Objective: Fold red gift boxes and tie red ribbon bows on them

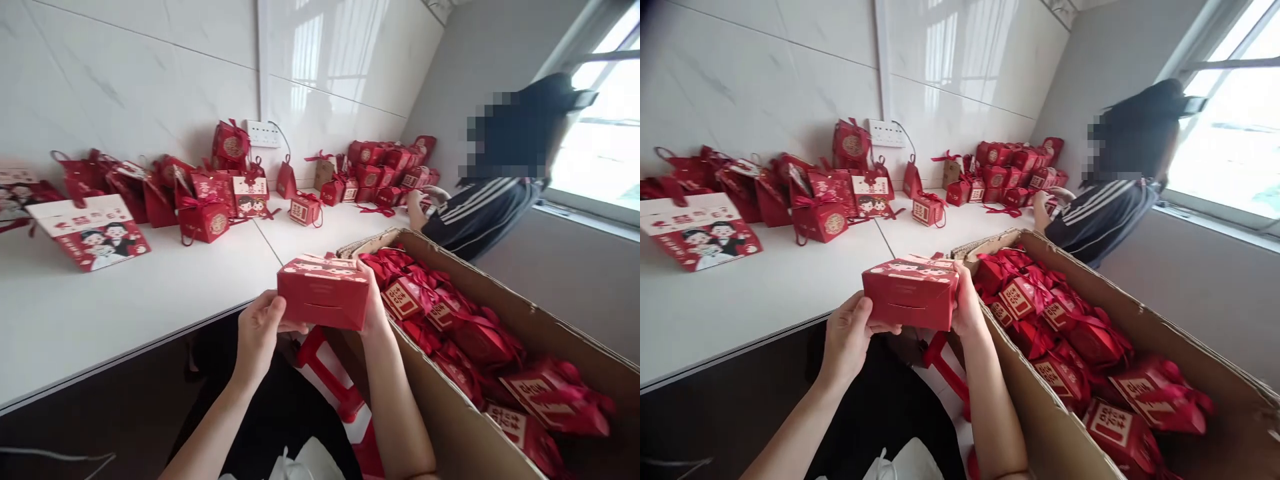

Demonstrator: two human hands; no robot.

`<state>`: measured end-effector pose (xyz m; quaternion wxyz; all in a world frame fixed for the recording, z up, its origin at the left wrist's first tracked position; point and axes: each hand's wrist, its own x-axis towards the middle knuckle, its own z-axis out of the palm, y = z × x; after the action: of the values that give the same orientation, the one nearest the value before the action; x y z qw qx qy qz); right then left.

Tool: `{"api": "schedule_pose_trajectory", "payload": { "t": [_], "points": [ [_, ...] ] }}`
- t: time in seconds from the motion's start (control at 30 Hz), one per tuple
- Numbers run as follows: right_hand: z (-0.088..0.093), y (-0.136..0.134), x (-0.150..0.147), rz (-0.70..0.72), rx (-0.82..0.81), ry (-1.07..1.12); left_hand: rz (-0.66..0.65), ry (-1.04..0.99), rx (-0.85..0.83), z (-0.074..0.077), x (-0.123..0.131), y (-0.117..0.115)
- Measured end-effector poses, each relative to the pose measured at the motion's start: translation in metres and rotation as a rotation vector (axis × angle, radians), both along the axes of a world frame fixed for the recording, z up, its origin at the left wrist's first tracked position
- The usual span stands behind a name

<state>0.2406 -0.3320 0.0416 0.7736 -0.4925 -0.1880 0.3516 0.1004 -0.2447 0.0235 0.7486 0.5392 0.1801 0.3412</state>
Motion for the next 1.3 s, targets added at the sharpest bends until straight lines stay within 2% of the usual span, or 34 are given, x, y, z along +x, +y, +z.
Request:
{"api": "schedule_pose_trajectory", "payload": {
  "t": [0.07, 0.13, 0.2, 0.27, 0.33, 0.4, 0.47, 0.53, 0.6, 0.67, 0.73, 0.83, 0.9, 1.0, 1.07, 1.13, 1.2, 1.23, 1.3],
  "points": [
    [0.002, -0.006, 0.005, 0.079, 0.037, 0.135, 0.011, 0.028, 0.119, 0.003, 0.002, -0.006],
    [0.002, -0.015, 0.005, 0.074, 0.047, 0.210, 0.005, 0.052, 0.185, 0.006, 0.006, -0.008],
    [-0.001, -0.028, 0.002, -0.028, 0.035, 0.193, -0.027, 0.056, 0.238, 0.005, 0.010, -0.007],
    [-0.005, -0.049, -0.004, -0.171, 0.016, 0.084, -0.108, 0.033, 0.263, 0.000, 0.016, -0.002],
    [-0.010, -0.077, -0.016, -0.317, -0.030, -0.160, -0.317, -0.049, 0.242, -0.011, 0.023, 0.005],
    [-0.018, -0.109, -0.031, -0.429, -0.133, -0.525, -0.617, -0.152, 0.218, -0.023, 0.030, 0.011],
    [-0.026, -0.142, -0.047, -0.473, -0.284, -0.861, -0.874, -0.198, 0.250, -0.033, 0.038, 0.012],
    [-0.035, -0.171, -0.062, -0.460, -0.440, -0.981, -0.980, -0.184, 0.342, -0.039, 0.044, 0.008],
    [-0.041, -0.191, -0.072, -0.494, -0.537, -0.872, -1.020, -0.178, 0.445, -0.040, 0.049, -0.003],
    [-0.043, -0.199, -0.075, -0.601, -0.522, -0.631, -1.018, -0.200, 0.525, -0.037, 0.056, -0.018],
    [-0.042, -0.196, -0.074, -0.714, -0.415, -0.320, -0.947, -0.190, 0.546, -0.032, 0.064, -0.035],
    [-0.036, -0.179, -0.068, -0.719, -0.234, 0.146, -0.747, -0.108, 0.418, -0.018, 0.081, -0.053],
    [-0.031, -0.167, -0.065, -0.660, -0.139, 0.335, -0.607, -0.057, 0.261, -0.007, 0.094, -0.055],
    [-0.022, -0.154, -0.063, -0.559, -0.027, 0.472, -0.370, -0.106, 0.116, 0.010, 0.107, -0.047],
    [-0.015, -0.150, -0.065, -0.543, 0.016, 0.504, -0.279, -0.230, 0.220, 0.018, 0.109, -0.041],
    [-0.009, -0.148, -0.067, -0.579, 0.032, 0.483, -0.343, -0.306, 0.472, 0.025, 0.107, -0.038],
    [-0.008, -0.149, -0.068, -0.618, 0.025, 0.449, -0.441, -0.247, 0.644, 0.030, 0.105, -0.038],
    [-0.009, -0.150, -0.067, -0.626, 0.017, 0.446, -0.444, -0.177, 0.649, 0.032, 0.104, -0.039],
    [-0.013, -0.152, -0.065, -0.615, -0.001, 0.471, -0.374, -0.071, 0.550, 0.035, 0.104, -0.040]
  ]
}}
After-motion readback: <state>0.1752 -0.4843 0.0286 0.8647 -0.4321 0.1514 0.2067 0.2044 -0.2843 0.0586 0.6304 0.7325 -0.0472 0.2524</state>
